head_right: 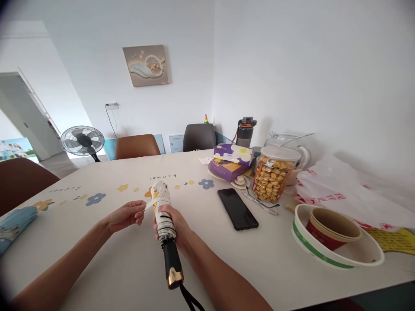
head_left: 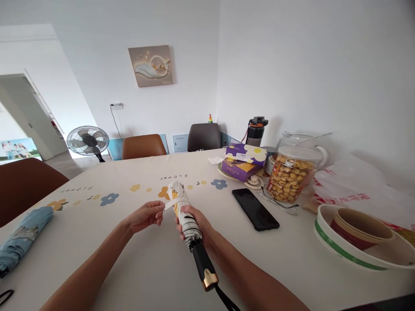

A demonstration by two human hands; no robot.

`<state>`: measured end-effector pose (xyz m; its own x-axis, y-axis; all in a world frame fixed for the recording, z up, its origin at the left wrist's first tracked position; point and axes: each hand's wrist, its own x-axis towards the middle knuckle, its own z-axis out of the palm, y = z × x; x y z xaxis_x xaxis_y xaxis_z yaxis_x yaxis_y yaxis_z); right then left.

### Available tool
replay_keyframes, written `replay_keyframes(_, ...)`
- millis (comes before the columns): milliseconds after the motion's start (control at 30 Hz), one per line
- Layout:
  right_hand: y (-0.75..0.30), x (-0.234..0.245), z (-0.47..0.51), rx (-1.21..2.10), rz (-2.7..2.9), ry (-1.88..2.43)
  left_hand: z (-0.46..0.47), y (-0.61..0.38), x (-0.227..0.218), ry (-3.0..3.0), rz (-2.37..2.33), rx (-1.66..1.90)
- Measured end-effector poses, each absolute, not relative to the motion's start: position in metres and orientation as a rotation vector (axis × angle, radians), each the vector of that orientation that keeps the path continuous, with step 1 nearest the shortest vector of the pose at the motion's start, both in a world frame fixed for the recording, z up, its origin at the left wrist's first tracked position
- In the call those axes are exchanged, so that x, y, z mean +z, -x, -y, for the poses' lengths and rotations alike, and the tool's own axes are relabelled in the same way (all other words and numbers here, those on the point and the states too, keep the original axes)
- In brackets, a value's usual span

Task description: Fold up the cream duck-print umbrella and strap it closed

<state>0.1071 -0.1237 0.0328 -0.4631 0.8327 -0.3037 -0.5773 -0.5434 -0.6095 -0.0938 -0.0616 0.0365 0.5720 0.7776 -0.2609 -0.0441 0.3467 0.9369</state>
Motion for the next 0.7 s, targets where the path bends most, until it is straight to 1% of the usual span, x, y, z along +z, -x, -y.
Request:
replay_keyframes(133,-0.111,0.029,0.120,2.100,0.554,0.634,0.061,0.089,0.037,-1.198,-0.821,0.555)
replay_keyframes(333,-0.116,0.027,0.122,2.117,0.755,0.417,0.065,0.061,0.047,-1.278,-0.734,0.513)
replay_keyframes(433,-0.116,0.027,0.125,2.140,0.874,0.455,0.073,0.050,0.050,-1.293,-0.717,0.537)
replay_keyframes(700,-0.112,0.035,0.132,2.053,0.959,0.474,0.085,0.042,0.046,-1.361,-0.921,0.668)
